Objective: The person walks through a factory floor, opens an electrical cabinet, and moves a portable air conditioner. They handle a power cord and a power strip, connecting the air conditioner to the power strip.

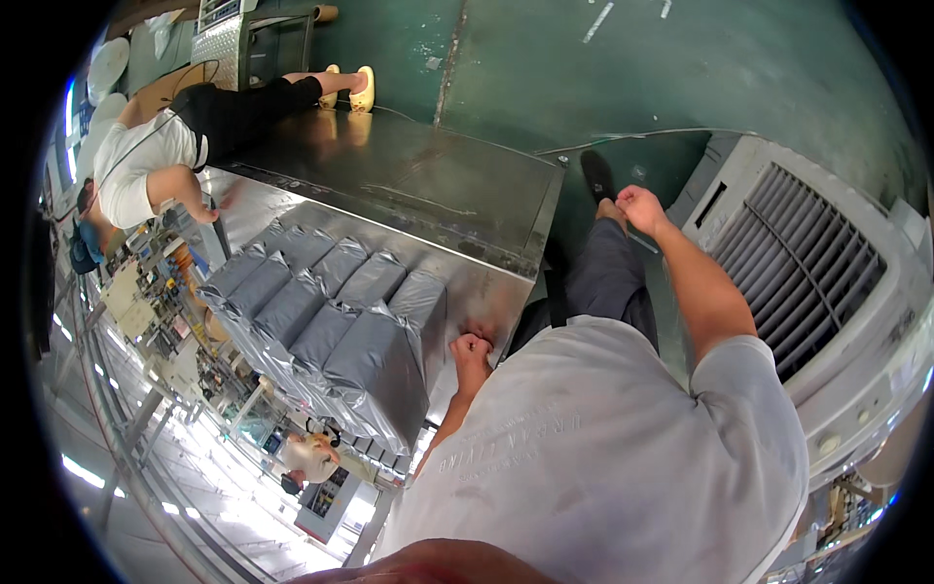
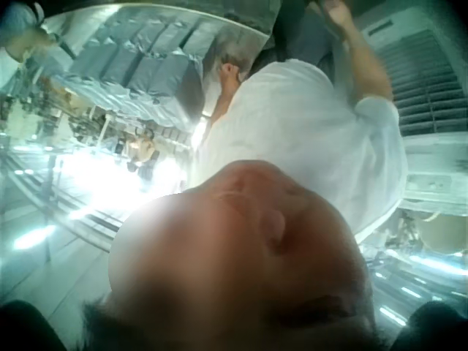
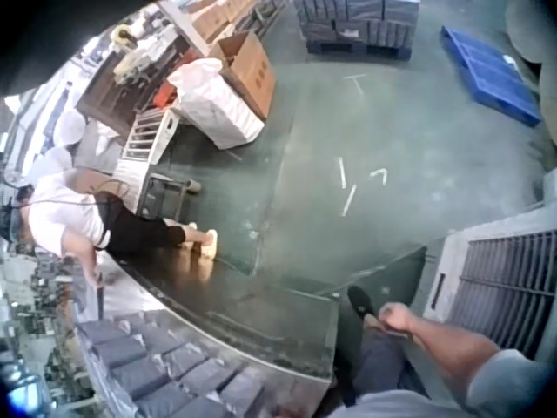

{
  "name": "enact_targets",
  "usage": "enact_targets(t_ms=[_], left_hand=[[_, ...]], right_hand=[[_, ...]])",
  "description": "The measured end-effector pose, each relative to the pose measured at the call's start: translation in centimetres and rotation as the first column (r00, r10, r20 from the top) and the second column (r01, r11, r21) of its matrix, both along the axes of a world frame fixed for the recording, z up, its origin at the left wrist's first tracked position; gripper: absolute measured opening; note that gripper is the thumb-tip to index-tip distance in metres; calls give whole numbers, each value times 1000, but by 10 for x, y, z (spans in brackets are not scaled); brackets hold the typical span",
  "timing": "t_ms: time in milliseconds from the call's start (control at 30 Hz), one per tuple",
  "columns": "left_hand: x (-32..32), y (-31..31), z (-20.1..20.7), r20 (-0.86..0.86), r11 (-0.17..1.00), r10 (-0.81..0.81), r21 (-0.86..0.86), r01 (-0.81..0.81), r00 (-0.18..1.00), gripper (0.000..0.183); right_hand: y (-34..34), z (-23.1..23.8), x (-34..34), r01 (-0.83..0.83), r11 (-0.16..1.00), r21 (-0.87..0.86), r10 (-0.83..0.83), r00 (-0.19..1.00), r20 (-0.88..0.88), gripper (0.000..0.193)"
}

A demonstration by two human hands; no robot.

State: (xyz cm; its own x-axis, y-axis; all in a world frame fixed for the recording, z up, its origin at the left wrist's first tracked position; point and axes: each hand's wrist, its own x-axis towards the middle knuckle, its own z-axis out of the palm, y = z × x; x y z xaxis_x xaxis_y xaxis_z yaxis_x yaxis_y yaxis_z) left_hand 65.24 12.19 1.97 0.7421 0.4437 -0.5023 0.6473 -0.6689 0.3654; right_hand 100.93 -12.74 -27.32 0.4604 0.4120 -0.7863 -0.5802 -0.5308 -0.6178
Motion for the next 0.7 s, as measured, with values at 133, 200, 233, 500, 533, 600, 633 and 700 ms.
enact_targets(t_ms=[133,200,233,500,533,600,633,700], left_hand=[[14,-6,6,-156,998,55,-18,-58,986,30],[19,-8,8,-122,1000,19,1,-19,992,30],[22,-8,8,-157,1000,9,-9,-11,988,29],[37,-4,7,-244,1000,12,20,-8,970,28],[38,-3,8,-331,1000,25,9,-24,943,28],[38,-2,8,-262,999,20,50,-7,965,28],[39,-1,8,-264,999,16,51,-3,965,28],[40,-2,6,-259,999,30,47,-19,965,28]], right_hand=[[-33,-13,11,24,999,-49,-27,998,-62,7],[-55,-18,16,45,989,-140,-62,991,-120,6],[-64,-21,19,40,987,-156,-54,995,-87,6],[-79,-25,24,-5,965,-261,-39,985,-167,5],[-72,-25,22,-9,954,-301,-61,973,-223,5],[-57,-27,18,5,980,-201,-35,989,-146,5],[-49,-29,18,47,982,-185,-75,986,-148,5],[-34,-32,19,26,984,-178,-48,992,-118,8]])
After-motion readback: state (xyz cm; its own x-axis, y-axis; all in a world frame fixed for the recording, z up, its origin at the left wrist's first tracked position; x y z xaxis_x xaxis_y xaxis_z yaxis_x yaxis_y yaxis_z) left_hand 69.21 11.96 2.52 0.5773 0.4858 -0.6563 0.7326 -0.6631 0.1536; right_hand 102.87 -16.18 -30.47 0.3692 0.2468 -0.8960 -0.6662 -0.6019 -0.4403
